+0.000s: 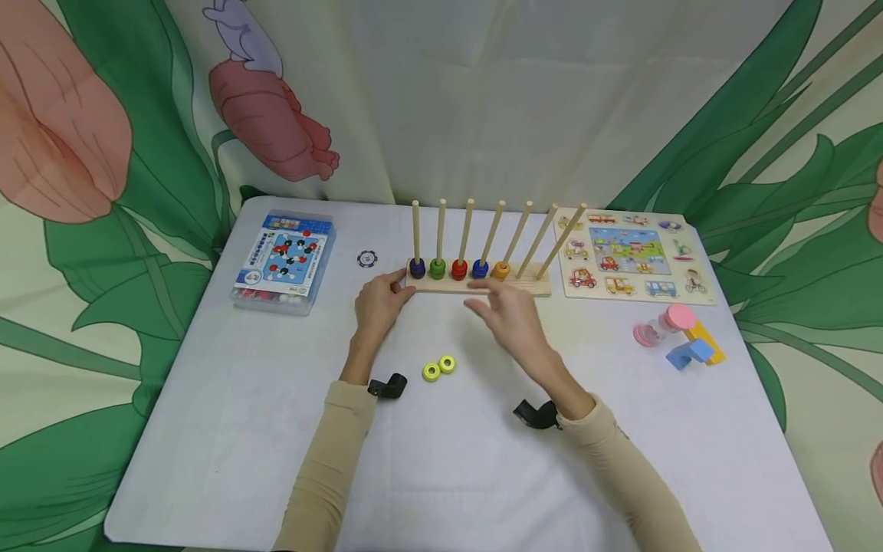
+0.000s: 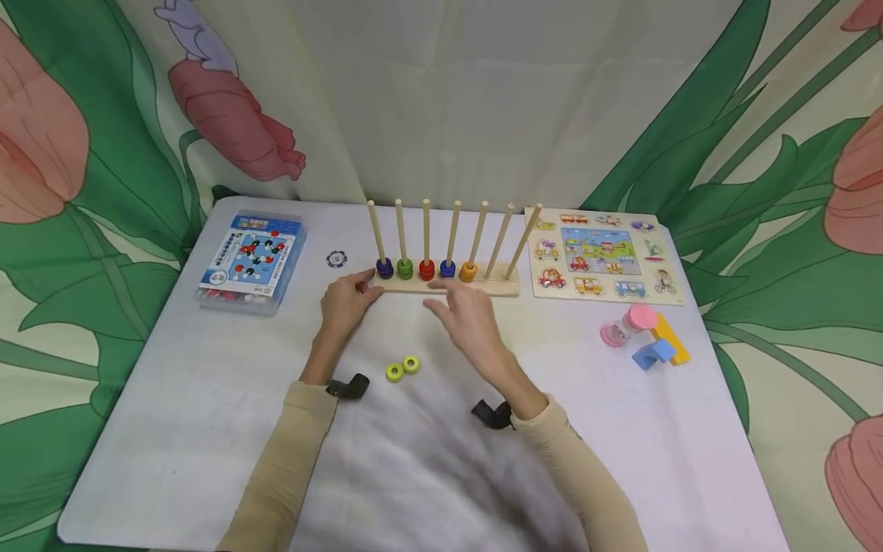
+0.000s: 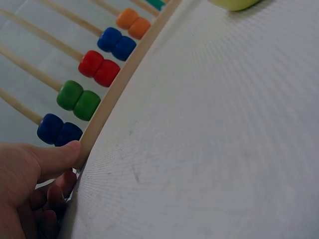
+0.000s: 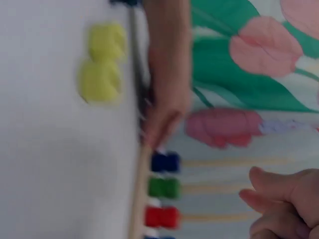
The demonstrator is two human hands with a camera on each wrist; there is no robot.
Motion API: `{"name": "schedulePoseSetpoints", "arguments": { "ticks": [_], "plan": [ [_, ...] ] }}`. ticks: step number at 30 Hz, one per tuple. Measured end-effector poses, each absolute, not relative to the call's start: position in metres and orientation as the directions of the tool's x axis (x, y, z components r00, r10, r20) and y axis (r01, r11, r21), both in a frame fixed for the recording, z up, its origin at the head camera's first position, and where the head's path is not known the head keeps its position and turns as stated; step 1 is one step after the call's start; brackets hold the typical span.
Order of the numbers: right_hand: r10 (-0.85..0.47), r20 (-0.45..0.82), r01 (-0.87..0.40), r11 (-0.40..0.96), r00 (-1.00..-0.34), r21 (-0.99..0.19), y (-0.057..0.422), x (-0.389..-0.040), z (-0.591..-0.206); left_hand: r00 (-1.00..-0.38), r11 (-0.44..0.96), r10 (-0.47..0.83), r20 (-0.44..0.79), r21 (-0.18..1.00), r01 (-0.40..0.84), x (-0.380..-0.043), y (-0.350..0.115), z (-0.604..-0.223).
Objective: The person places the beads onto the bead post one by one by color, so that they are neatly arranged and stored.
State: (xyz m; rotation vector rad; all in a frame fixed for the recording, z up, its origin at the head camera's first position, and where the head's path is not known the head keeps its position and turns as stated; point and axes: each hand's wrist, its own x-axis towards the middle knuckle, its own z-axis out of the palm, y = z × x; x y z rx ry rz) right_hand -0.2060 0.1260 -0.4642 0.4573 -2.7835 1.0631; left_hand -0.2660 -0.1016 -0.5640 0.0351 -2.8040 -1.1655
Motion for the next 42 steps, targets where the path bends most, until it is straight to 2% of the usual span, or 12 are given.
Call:
{"name": "schedulePoseSetpoints", "arguments": {
  "ticks": [4, 8, 14, 18, 22, 29, 33, 36, 38, 42],
  "plan": [
    [-0.375, 0.011, -0.287, 0.69, -0.927, -0.664, 0.118, -0.187, -0.493, -0.994, 0.704, -0.065, 0.088, 0.71, 0.017, -0.264, -0.1, -0.565],
    [-0.432, -0.134, -0.236, 0.698, -0.892, -0.677, 0.117, -0.177, -0.51, -0.994, 0.712, -0.062, 0.086, 0.702, 0.016, -0.265, -0.1, -0.564],
    [-0.455, -0.181, -0.224, 0.698, -0.872, -0.68, 0.117, -0.17, -0.529, -0.994, 0.719, -0.066, 0.084, 0.695, 0.011, -0.266, -0.102, -0.562],
    [-0.429, -0.155, -0.223, 0.705, -0.89, -0.674, 0.116, -0.168, -0.53, -0.993, 0.716, -0.068, 0.095, 0.698, 0.018, -0.267, -0.102, -0.561],
    [-0.372, -0.089, -0.22, 0.707, -0.924, -0.673, 0.124, -0.173, -0.515, -0.993, 0.714, -0.067, 0.1, 0.7, 0.023, -0.266, -0.102, -0.562],
    [-0.117, 0.133, -0.177, 0.688, -0.984, -0.704, 0.161, -0.197, -0.443, -0.993, 0.709, -0.06, 0.103, 0.704, 0.03, -0.266, -0.101, -0.562],
    [0.044, 0.331, -0.193, 0.736, -0.943, -0.649, 0.182, -0.212, -0.398, -0.994, 0.707, -0.059, 0.093, 0.707, 0.024, -0.266, -0.103, -0.563],
    [0.115, 0.426, -0.183, 0.782, -0.897, -0.595, 0.19, -0.226, -0.379, -0.994, 0.716, -0.066, 0.093, 0.698, 0.017, -0.266, -0.104, -0.564],
    [0.133, 0.452, -0.17, 0.806, -0.882, -0.567, 0.193, -0.236, -0.375, -0.993, 0.718, -0.071, 0.095, 0.695, 0.015, -0.267, -0.104, -0.565],
    [0.143, 0.429, -0.132, 0.825, -0.892, -0.549, 0.194, -0.249, -0.376, -0.993, 0.708, -0.057, 0.101, 0.706, 0.031, -0.267, -0.103, -0.564]
  ]
}}
